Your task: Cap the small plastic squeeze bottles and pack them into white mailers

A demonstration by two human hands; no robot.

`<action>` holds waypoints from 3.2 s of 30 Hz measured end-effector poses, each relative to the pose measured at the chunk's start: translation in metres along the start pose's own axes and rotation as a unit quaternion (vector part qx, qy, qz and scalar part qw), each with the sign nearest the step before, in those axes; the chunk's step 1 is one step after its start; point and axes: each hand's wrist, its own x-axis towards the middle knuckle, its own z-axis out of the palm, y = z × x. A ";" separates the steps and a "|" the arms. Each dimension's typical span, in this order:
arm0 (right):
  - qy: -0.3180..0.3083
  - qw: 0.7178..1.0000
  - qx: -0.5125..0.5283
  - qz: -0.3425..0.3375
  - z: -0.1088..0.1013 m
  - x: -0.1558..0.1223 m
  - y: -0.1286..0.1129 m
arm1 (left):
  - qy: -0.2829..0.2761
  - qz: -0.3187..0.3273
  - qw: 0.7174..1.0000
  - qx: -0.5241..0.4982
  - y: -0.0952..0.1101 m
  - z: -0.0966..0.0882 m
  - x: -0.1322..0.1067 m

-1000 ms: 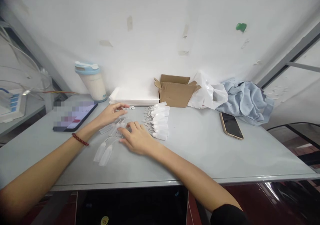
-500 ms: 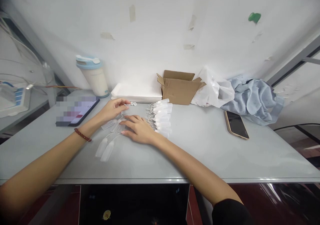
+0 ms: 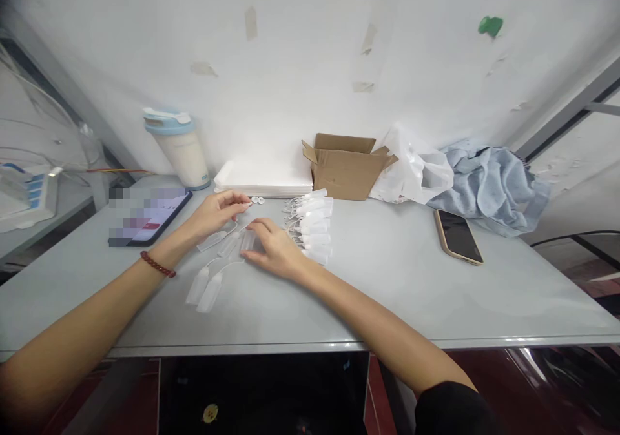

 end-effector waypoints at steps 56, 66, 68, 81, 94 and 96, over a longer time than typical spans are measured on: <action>0.029 0.913 -0.380 -0.146 -0.037 -0.017 0.002 | -0.042 0.069 0.996 -0.028 0.020 0.016 -0.032; 0.008 0.919 -0.362 -0.153 -0.035 -0.021 0.006 | -0.065 0.036 0.997 -0.027 0.017 0.012 -0.029; 0.013 0.924 -0.351 -0.152 -0.032 -0.022 0.009 | -0.076 0.031 0.996 -0.035 0.015 0.010 -0.027; 0.048 0.928 -0.350 -0.123 -0.032 -0.020 0.005 | -0.075 0.085 0.993 -0.035 0.016 0.005 -0.027; 0.023 0.919 -0.368 -0.141 -0.032 -0.021 0.004 | -0.067 0.064 0.992 -0.086 0.018 0.007 -0.027; 0.022 0.924 -0.356 -0.139 -0.033 -0.021 0.003 | -0.068 0.065 0.991 -0.096 0.019 0.007 -0.027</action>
